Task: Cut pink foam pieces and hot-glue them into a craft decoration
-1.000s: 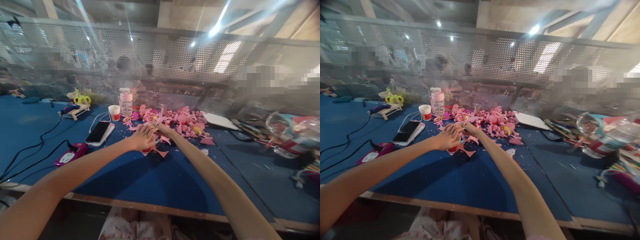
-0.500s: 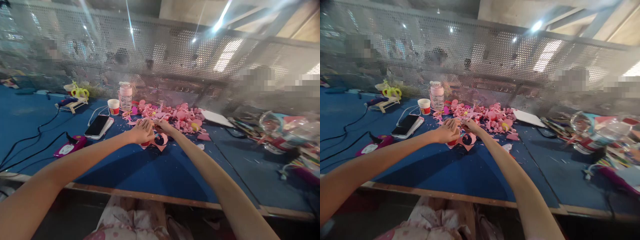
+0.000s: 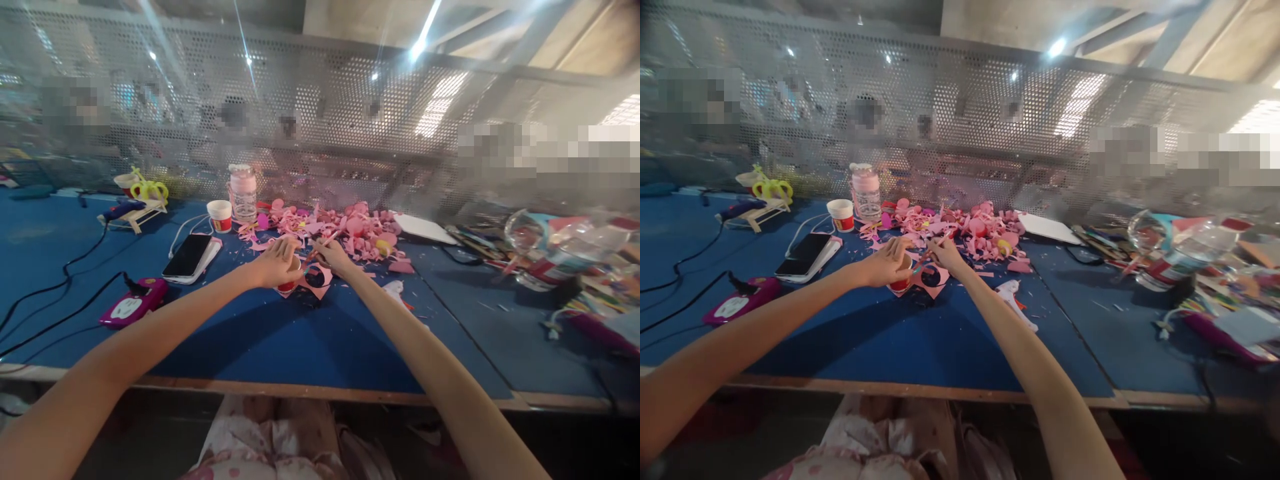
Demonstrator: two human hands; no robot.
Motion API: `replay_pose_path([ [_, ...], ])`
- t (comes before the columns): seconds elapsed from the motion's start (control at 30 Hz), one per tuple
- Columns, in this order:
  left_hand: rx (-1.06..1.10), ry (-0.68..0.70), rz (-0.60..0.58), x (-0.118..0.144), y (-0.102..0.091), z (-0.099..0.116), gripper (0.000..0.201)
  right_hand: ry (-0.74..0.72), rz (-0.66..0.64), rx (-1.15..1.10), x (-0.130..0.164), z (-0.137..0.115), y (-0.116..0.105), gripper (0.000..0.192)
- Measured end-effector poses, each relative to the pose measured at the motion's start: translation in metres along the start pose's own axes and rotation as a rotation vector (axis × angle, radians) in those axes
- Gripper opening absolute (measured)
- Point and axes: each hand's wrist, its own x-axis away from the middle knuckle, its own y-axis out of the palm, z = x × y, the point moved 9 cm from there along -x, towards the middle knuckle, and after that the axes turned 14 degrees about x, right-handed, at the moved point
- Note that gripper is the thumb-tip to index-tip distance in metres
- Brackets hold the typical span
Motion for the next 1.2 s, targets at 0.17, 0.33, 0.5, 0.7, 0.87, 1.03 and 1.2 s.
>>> replay_pose_path([
  [0.17, 0.108, 0.026, 0.053, -0.003, -0.025, 0.000, 0.062, -0.077, 0.368, 0.010, 0.026, -0.022, -0.046, 0.038],
  [0.33, 0.046, 0.088, 0.479, -0.021, -0.084, -0.019, 0.062, -0.125, 0.612, 0.138, 0.055, -0.027, -0.065, 0.033],
  [0.5, -0.018, 0.143, 0.528, -0.045, -0.067, -0.055, 0.069, -0.185, 0.673, 0.387, 0.065, -0.030, -0.055, 0.026],
  [0.7, -0.106, 0.074, 0.500, -0.051, -0.050, -0.079, 0.068, -0.289, 0.562, 0.695, 0.063, -0.035, -0.026, 0.023],
  [0.87, -0.138, 0.065, 0.529, -0.044, -0.067, -0.076, 0.048, -0.349, 0.350, 0.878, 0.059, -0.030, 0.003, 0.026],
  [1.03, -0.011, -0.099, 0.563, -0.041, -0.075, -0.092, 0.037, -0.283, 0.216, 1.192, 0.057, -0.020, 0.017, 0.045],
  [1.2, 0.227, -0.112, 0.141, -0.047, -0.005, -0.102, 0.075, -0.192, 0.164, 1.424, 0.057, -0.007, 0.020, 0.058],
])
